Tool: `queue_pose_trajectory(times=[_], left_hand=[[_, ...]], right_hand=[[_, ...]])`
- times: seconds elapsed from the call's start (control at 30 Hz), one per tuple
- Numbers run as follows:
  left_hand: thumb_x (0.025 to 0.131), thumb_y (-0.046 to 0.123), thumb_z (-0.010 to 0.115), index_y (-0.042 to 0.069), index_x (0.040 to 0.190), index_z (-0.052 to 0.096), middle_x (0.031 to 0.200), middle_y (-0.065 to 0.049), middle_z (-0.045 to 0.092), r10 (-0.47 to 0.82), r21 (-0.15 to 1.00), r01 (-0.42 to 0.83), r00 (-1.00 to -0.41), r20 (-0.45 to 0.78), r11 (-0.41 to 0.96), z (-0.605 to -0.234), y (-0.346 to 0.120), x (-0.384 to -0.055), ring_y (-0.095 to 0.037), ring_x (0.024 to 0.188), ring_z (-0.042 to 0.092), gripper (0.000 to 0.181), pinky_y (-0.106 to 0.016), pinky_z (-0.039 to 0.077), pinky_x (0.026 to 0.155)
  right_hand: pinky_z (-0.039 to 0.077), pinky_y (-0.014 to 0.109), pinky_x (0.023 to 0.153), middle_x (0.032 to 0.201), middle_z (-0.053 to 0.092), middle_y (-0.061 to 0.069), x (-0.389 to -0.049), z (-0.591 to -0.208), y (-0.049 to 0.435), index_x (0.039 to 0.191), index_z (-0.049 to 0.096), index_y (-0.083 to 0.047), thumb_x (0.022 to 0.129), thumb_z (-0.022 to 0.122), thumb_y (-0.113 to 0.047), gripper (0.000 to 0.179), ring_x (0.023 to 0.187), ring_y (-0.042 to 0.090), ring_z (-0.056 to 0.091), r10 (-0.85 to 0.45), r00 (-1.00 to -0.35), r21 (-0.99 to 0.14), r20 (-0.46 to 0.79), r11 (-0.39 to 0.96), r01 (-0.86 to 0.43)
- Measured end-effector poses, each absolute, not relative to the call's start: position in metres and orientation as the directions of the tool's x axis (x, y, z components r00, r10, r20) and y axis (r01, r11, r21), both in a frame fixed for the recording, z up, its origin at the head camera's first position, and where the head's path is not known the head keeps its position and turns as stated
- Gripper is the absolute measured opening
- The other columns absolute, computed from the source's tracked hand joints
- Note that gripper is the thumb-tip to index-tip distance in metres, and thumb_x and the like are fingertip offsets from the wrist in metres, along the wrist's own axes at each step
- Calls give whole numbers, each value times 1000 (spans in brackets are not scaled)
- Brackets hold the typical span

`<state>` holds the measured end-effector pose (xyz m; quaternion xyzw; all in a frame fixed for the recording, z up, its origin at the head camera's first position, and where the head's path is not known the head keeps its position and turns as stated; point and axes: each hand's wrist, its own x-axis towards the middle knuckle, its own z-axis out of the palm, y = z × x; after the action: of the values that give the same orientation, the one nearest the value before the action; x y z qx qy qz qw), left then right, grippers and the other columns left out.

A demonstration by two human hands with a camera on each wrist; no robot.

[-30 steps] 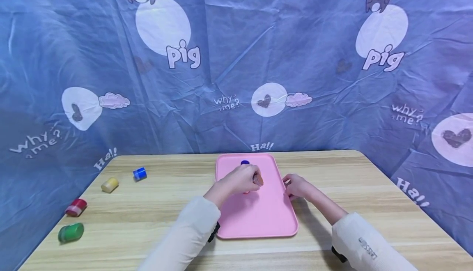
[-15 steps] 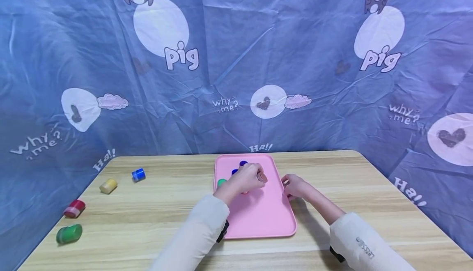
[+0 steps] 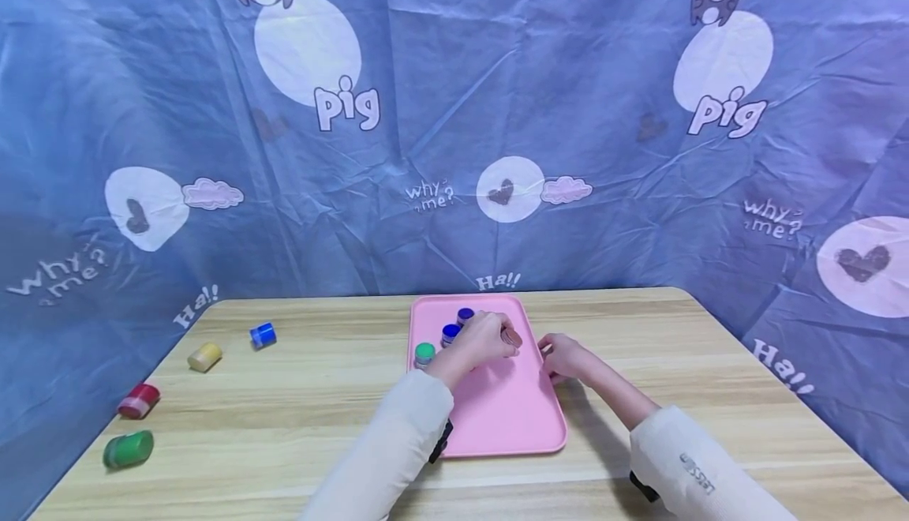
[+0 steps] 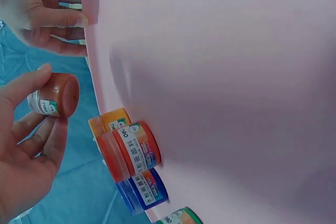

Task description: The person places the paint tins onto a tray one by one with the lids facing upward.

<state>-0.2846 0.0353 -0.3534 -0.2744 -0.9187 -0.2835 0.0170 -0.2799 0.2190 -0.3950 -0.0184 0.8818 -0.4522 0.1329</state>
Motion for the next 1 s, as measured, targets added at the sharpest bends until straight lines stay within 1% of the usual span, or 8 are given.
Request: queue_pose_trajectory(times=[0.1,0.2,0.23,0.33,0.47,0.73,0.87,1.0], left_hand=[[70,17,79,12,82,65,74,8,61,479,502,497,-860,176,708,-354,38,-285,-8,73,57,19,-18,43,65],[70,19,79,12,82,65,73,6,60,463,476,476,-873,154,739,-355,40,-285,-10,71,55,20,-19,43,64],[69,20,79,12,82,64,73,6,60,461,462,475,-874,151,749,-355,41,-286,-10,71,54,21,-19,42,64],[69,21,79,12,82,64,73,6,58,460,435,468,-878,131,769,-358,44,-287,-11,71,53,22,-20,41,65],[68,15,79,10,80,63,69,6,55,488,441,484,-865,113,756,-359,46,-287,-11,68,51,20,-19,41,64],[70,3,74,9,74,59,65,5,49,532,454,502,-844,71,736,-358,48,-287,-10,64,47,17,-18,39,59],[70,4,76,10,70,57,63,5,47,548,442,516,-834,66,733,-360,50,-288,-10,63,46,19,-18,39,58],[70,5,77,11,70,56,64,5,47,557,423,527,-828,60,738,-363,51,-290,-10,63,46,22,-17,39,58]], right_hand=[[54,34,55,90,55,22,-285,-401,223,110,45,14,66,53,17,45,68,26,62,-180,-960,-806,-216,588,71],[54,35,55,90,55,22,-280,-395,219,110,45,14,65,52,17,46,68,27,61,-155,-963,-800,-219,594,86],[55,36,57,91,56,22,-272,-385,213,111,45,15,65,51,19,47,69,28,61,-116,-965,-784,-235,610,117],[55,36,58,91,55,23,-265,-379,209,109,44,18,66,49,18,43,69,28,61,-107,-970,-773,-216,626,103],[55,34,59,91,55,23,-262,-376,207,109,44,18,67,48,18,42,69,26,60,-106,-972,-770,-210,631,98],[54,33,57,89,56,20,-260,-377,205,109,45,17,65,48,18,44,68,23,59,-88,-973,-777,-214,619,115],[54,35,57,90,57,20,-258,-376,205,109,45,17,65,48,19,44,69,24,60,-82,-972,-781,-219,612,124],[55,35,58,90,56,21,-257,-375,203,110,45,17,65,48,19,45,70,25,60,-82,-971,-778,-227,615,130]])
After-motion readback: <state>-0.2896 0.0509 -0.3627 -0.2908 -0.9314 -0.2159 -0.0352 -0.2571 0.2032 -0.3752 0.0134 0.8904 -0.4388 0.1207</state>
